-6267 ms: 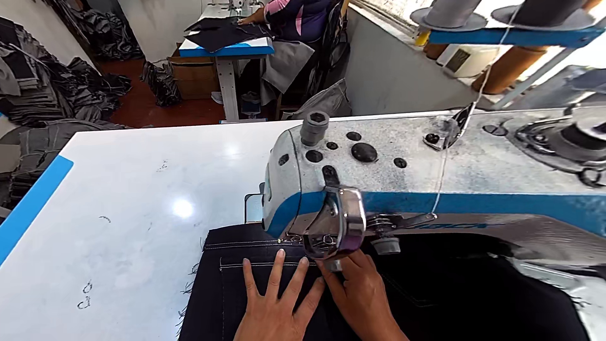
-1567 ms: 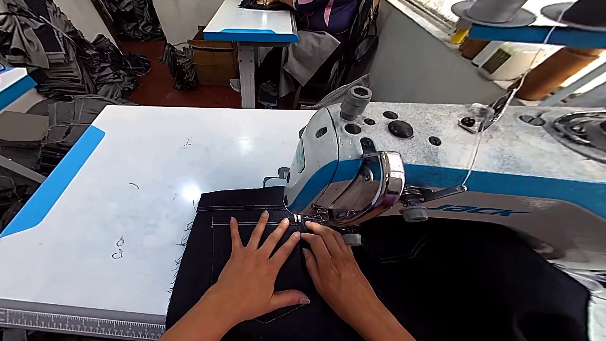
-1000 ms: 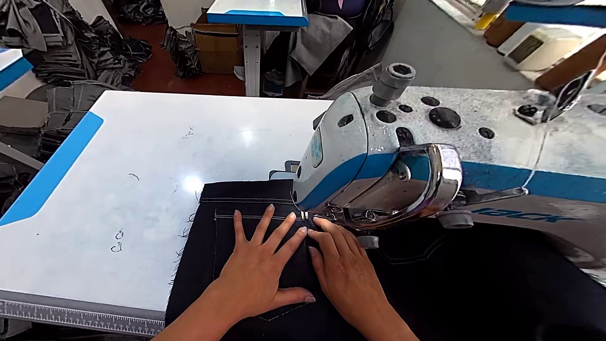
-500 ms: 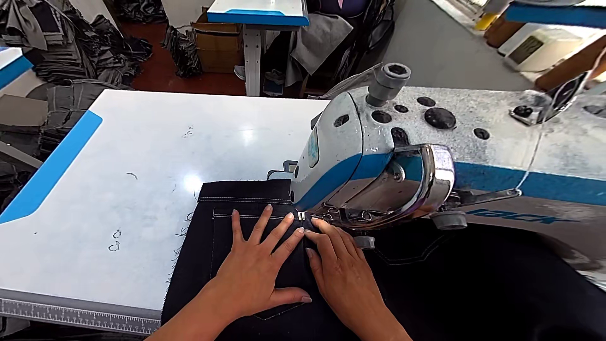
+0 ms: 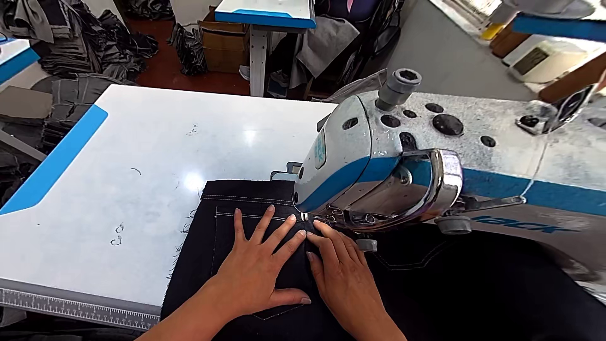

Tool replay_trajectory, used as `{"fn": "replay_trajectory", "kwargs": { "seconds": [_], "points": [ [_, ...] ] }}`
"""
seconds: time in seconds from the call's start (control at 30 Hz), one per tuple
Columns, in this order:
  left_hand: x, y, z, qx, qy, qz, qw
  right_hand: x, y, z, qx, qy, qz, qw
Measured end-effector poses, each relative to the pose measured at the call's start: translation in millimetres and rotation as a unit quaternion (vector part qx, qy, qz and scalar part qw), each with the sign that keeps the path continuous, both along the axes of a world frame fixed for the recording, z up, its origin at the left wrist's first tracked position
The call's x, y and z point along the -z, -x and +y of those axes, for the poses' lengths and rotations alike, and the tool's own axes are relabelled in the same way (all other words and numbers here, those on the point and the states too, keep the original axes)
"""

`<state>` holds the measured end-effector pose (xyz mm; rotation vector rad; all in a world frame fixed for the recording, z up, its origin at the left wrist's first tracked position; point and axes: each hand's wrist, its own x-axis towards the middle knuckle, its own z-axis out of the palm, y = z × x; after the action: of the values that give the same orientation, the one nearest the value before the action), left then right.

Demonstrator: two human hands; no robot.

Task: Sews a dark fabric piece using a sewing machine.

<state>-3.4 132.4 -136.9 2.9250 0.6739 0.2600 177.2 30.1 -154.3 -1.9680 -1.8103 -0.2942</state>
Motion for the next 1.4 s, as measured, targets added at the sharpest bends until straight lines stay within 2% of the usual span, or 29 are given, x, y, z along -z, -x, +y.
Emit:
{"fn": "replay_trajectory", "kwargs": {
  "seconds": [0.6,0.83,1.1,1.2,1.27,1.4],
  "points": [
    [-12,-2,0,-0.012,0.059,0.036,0.998,1,0,4,0.007,-0.023,-0.003,1.0],
    [-21,-6,2,-0.023,0.095,0.082,0.992,2,0,5,0.015,-0.025,-0.004,1.0],
    [-19,-6,1,-0.021,0.084,0.088,0.992,0,-1,4,0.009,-0.007,0.017,1.0],
    [-7,0,2,-0.012,0.062,0.008,0.998,-6,7,-8,0.026,-0.04,0.074,0.996],
    [-3,4,6,-0.004,0.092,-0.064,0.994,-15,19,-19,0.05,-0.066,0.085,0.993],
    [-1,8,8,-0.005,0.138,-0.119,0.983,-24,46,-32,0.09,0.007,0.063,0.994]
  ]
}}
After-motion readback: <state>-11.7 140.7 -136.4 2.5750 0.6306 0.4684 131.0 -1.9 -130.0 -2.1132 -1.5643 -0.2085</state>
